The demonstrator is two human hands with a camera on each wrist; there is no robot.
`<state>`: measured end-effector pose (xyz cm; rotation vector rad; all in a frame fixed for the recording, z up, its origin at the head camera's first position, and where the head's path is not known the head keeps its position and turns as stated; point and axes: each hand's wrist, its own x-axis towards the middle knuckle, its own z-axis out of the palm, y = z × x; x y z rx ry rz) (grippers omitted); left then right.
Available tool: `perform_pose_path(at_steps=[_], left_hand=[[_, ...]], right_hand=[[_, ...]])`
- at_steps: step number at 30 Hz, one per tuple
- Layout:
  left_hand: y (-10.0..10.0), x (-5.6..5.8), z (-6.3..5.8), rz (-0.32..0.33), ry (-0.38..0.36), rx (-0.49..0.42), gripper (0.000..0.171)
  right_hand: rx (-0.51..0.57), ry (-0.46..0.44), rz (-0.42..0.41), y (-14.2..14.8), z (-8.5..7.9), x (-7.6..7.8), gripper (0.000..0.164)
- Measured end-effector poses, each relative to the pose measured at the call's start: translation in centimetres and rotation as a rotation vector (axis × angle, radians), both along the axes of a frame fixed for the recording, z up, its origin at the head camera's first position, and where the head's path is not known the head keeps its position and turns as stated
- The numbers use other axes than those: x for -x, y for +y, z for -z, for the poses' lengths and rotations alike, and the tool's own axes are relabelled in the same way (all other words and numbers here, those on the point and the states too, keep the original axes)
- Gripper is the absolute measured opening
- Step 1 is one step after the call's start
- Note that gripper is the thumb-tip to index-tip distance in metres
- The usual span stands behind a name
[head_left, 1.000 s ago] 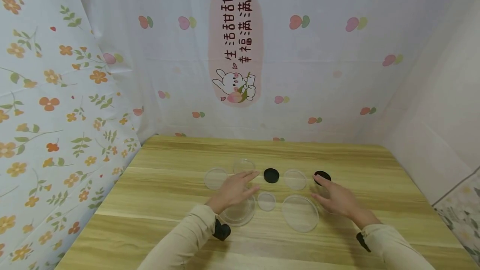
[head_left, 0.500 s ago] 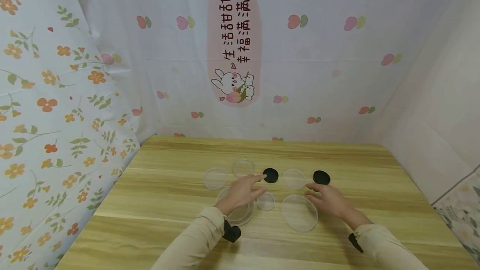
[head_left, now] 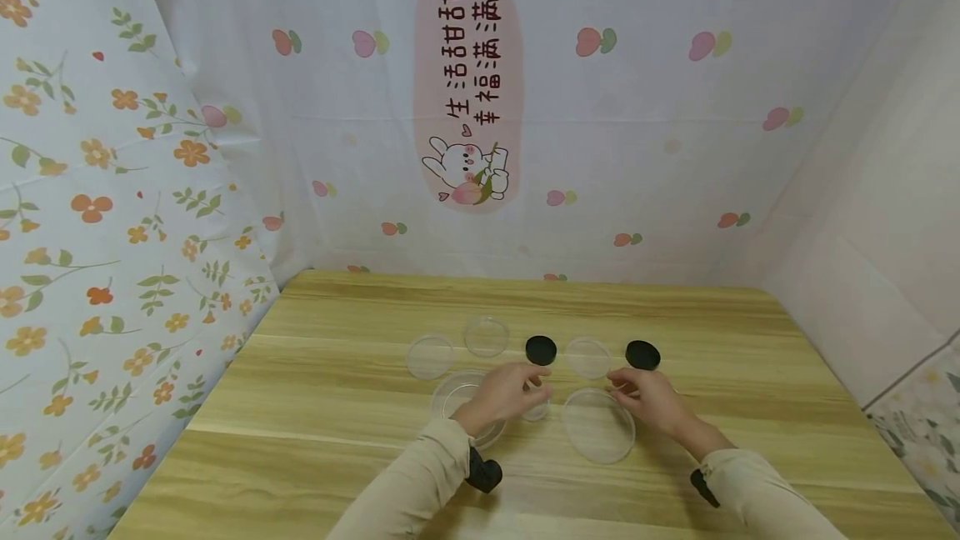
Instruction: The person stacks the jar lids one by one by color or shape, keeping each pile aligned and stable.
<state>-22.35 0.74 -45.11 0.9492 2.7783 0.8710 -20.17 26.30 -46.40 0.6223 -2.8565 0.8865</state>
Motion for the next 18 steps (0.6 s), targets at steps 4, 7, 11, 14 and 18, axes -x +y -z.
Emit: perform_pose_path(at_steps=[4, 7, 11, 14, 18], left_hand=[[0.5, 0.0, 0.3, 0.008, 0.004, -0.024, 0.031], [0.9, 0.0, 0.5, 0.021, -0.008, -0.048, 0.030], [1.6, -0.1, 0.7, 0.040, -0.034, -0.071, 0.029], [2.0, -0.2, 0.7, 0.045, -0.049, -0.084, 0.029], [2.3, -0.2, 0.7, 0.031, -0.062, -0.088, 0.029]], right_hand=[[-0.012, 0.007, 0.016, -0.1, 0.2, 0.0, 0.023], [-0.017, 0.001, 0.031, -0.2, 0.3, 0.0, 0.021], [-0.025, -0.032, 0.069, -0.3, 0.3, 0.0, 0.019], [-0.020, -0.048, 0.073, -0.3, 0.4, 0.0, 0.018], [-0.003, -0.044, 0.065, -0.2, 0.5, 0.1, 0.016]])
